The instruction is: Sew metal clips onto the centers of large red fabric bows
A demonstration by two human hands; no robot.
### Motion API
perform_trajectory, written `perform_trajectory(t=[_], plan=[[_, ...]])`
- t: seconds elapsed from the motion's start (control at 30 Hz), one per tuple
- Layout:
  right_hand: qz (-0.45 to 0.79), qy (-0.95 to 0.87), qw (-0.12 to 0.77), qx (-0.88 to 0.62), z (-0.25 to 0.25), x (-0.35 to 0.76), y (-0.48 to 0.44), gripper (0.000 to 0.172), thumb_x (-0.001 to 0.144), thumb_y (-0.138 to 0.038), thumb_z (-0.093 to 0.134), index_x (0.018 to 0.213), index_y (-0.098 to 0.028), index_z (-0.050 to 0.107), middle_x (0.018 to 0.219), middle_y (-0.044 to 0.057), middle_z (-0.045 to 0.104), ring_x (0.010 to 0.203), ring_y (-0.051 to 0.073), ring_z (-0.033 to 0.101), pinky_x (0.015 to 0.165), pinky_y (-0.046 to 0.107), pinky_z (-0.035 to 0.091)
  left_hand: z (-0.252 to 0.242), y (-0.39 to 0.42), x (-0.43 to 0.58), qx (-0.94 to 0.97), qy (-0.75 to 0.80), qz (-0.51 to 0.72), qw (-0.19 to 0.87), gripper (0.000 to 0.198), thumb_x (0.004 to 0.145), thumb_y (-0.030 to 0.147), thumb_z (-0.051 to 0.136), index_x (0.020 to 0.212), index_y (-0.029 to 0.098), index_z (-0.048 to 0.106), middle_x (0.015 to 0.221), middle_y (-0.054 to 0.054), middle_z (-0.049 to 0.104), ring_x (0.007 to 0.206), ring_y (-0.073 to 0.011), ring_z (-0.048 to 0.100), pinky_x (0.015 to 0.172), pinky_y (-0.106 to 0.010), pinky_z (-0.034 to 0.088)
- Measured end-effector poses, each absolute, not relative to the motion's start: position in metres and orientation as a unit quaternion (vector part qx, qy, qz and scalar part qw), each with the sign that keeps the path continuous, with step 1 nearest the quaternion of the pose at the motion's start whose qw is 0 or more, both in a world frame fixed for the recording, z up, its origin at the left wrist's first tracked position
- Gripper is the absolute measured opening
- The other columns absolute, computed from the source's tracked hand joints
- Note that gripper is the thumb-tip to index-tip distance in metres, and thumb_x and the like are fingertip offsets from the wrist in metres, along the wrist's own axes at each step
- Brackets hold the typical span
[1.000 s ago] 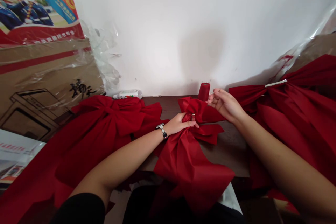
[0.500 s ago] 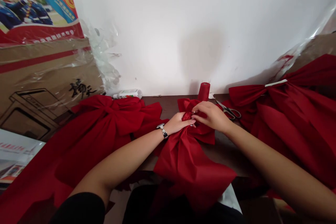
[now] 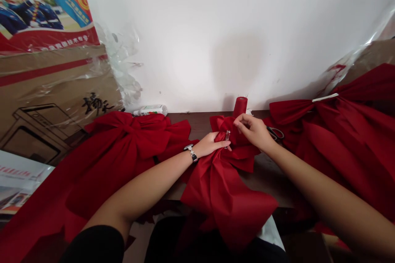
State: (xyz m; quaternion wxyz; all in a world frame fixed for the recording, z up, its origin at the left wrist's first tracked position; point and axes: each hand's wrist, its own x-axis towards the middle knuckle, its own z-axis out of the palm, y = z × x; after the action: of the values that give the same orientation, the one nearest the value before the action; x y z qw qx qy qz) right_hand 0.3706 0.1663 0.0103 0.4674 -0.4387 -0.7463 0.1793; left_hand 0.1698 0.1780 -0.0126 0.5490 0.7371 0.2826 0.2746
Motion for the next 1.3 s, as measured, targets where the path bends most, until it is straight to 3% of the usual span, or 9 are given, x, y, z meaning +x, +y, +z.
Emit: perform_trajectory(t=[0.17, 0.3, 0.4, 0.57, 0.87, 1.03, 1.2, 1.3], plan=[[0.225, -0.724, 0.451, -0.471, 0.014, 0.380, 0.175, 0.039, 0.086, -0.041, 0.046, 0.056, -0.018, 0.053, 0.049, 0.001, 0.053, 0.049, 0.013, 0.048, 0.055, 0.027, 0.039, -0.010, 0.178, 0.167, 0.729, 0.240, 0.306, 0.564, 0.035, 0.083, 0.044, 0.061, 0.083, 0.010, 0.066, 0.087, -0.009, 0.069, 0.079, -0.0146, 0.061, 0.083, -0.026, 0.046], [0.268, -0.765, 0.406, -0.421, 0.013, 0.379, 0.175, 0.014, 0.077, -0.031, 0.055, 0.077, -0.017, 0.059, 0.079, 0.004, 0.065, 0.074, 0.017, 0.060, 0.073, 0.031, 0.046, -0.010, 0.178, 0.167, 0.728, 0.228, 0.337, 0.552, 0.034, 0.083, 0.044, 0.061, 0.085, 0.010, 0.063, 0.085, -0.009, 0.068, 0.079, -0.0142, 0.060, 0.084, -0.026, 0.045], [0.377, -0.777, 0.367, -0.347, 0.011, 0.378, 0.173, 0.023, 0.076, -0.028, 0.061, 0.094, -0.020, 0.049, 0.090, 0.003, 0.063, 0.086, 0.018, 0.062, 0.081, 0.033, 0.048, -0.011, 0.177, 0.167, 0.735, 0.231, 0.361, 0.526, 0.033, 0.084, 0.044, 0.061, 0.085, 0.011, 0.063, 0.087, -0.009, 0.068, 0.085, -0.0155, 0.061, 0.089, -0.027, 0.044], [0.483, -0.758, 0.325, -0.294, 0.010, 0.380, 0.175, 0.029, 0.081, -0.032, 0.062, 0.100, -0.021, 0.042, 0.084, 0.002, 0.062, 0.083, 0.017, 0.064, 0.081, 0.034, 0.049, -0.011, 0.177, 0.168, 0.752, 0.224, 0.376, 0.492, 0.033, 0.085, 0.043, 0.059, 0.084, 0.011, 0.064, 0.089, -0.009, 0.068, 0.092, -0.0185, 0.062, 0.093, -0.030, 0.043], [0.472, -0.746, 0.366, -0.295, 0.000, 0.374, 0.178, 0.030, 0.073, -0.031, 0.071, 0.089, -0.022, 0.047, 0.089, 0.002, 0.061, 0.084, 0.017, 0.064, 0.084, 0.036, 0.052, -0.008, 0.174, 0.167, 0.781, 0.250, 0.345, 0.456, 0.035, 0.084, 0.046, 0.058, 0.082, 0.012, 0.062, 0.085, -0.007, 0.067, 0.085, -0.0167, 0.061, 0.089, -0.029, 0.044], [0.471, -0.737, 0.379, -0.302, 0.000, 0.377, 0.182, 0.027, 0.070, -0.030, 0.070, 0.086, -0.020, 0.051, 0.087, 0.002, 0.063, 0.075, 0.016, 0.065, 0.078, 0.036, 0.054, -0.009, 0.171, 0.168, 0.787, 0.232, 0.337, 0.461, 0.034, 0.086, 0.046, 0.056, 0.083, 0.013, 0.061, 0.095, -0.009, 0.067, 0.102, -0.0201, 0.061, 0.098, -0.030, 0.040], [0.365, -0.781, 0.372, -0.345, 0.008, 0.390, 0.186, 0.011, 0.072, -0.022, 0.061, 0.081, -0.019, 0.057, 0.079, 0.002, 0.067, 0.076, 0.018, 0.066, 0.080, 0.036, 0.052, -0.009, 0.170, 0.169, 0.800, 0.255, 0.319, 0.439, 0.036, 0.085, 0.047, 0.056, 0.084, 0.012, 0.061, 0.087, -0.008, 0.067, 0.086, -0.0175, 0.062, 0.088, -0.028, 0.044], [0.302, -0.798, 0.371, -0.367, 0.010, 0.396, 0.188, 0.010, 0.073, -0.020, 0.055, 0.080, -0.018, 0.061, 0.072, 0.001, 0.067, 0.070, 0.018, 0.065, 0.078, 0.035, 0.051, -0.009, 0.169, 0.169, 0.804, 0.261, 0.311, 0.435, 0.036, 0.084, 0.048, 0.056, 0.085, 0.012, 0.060, 0.088, -0.009, 0.068, 0.086, -0.0177, 0.062, 0.087, -0.028, 0.045]])
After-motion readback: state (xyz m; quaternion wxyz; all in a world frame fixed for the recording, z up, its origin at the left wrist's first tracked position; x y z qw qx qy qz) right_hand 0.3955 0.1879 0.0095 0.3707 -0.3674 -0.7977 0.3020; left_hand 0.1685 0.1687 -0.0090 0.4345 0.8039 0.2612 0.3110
